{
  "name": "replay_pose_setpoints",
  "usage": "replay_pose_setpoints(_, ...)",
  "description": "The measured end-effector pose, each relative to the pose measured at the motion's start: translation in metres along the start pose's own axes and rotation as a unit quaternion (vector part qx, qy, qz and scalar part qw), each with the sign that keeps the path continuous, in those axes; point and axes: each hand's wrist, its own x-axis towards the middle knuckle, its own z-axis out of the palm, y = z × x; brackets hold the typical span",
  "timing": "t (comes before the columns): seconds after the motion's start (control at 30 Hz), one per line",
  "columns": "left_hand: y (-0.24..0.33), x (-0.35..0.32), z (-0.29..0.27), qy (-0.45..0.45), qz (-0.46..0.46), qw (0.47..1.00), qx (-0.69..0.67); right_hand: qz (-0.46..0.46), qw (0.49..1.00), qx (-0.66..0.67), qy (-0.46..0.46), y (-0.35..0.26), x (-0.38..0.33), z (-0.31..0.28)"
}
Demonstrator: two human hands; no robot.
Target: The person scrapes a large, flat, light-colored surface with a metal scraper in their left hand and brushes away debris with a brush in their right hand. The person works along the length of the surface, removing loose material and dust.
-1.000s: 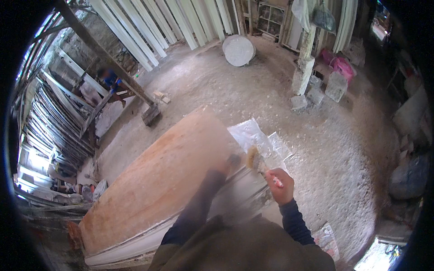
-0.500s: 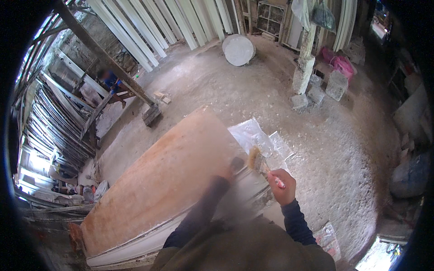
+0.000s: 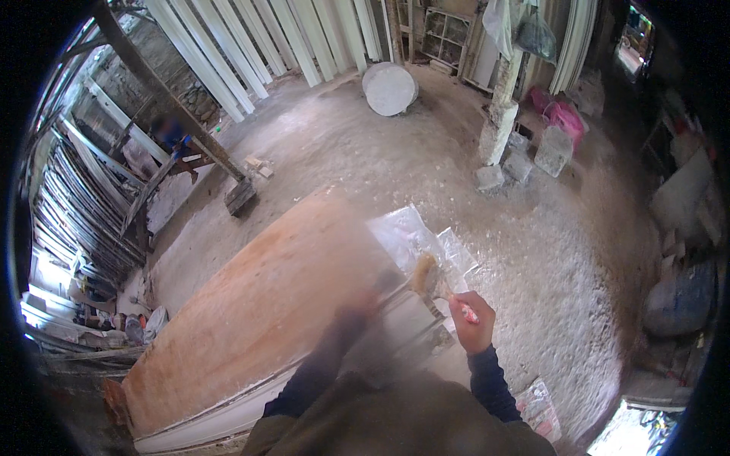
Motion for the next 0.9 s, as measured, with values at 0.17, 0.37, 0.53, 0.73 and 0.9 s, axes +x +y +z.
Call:
replay_pose_setpoints(0.17,-0.049,-0.064,-0.041,0.031,-0.127,0.989,-0.062,-0.007,0.994,0.02,-0.111,0.008,0.034,0.053)
replay_pose_setpoints(0.37,-0.072,-0.12,-0.066,0.072,-0.219,0.972,-0.046,-0.131,0.934,0.025,-0.332,0.052,0.052,0.182)
replay_pose_setpoints(0.53,-0.102,-0.182,-0.064,0.081,-0.201,0.974,-0.071,-0.019,0.94,-0.047,-0.339,0.043,0.126,0.114)
replay_pose_setpoints(0.73,-0.074,-0.203,-0.084,0.137,-0.27,0.945,-0.123,-0.13,0.952,-0.17,-0.217,0.02,0.122,0.105)
replay_pose_setpoints(0.9,-0.063,-0.185,-0.09,0.08,-0.225,0.968,-0.073,-0.23,0.926,0.011,-0.3,0.046,0.049,0.225)
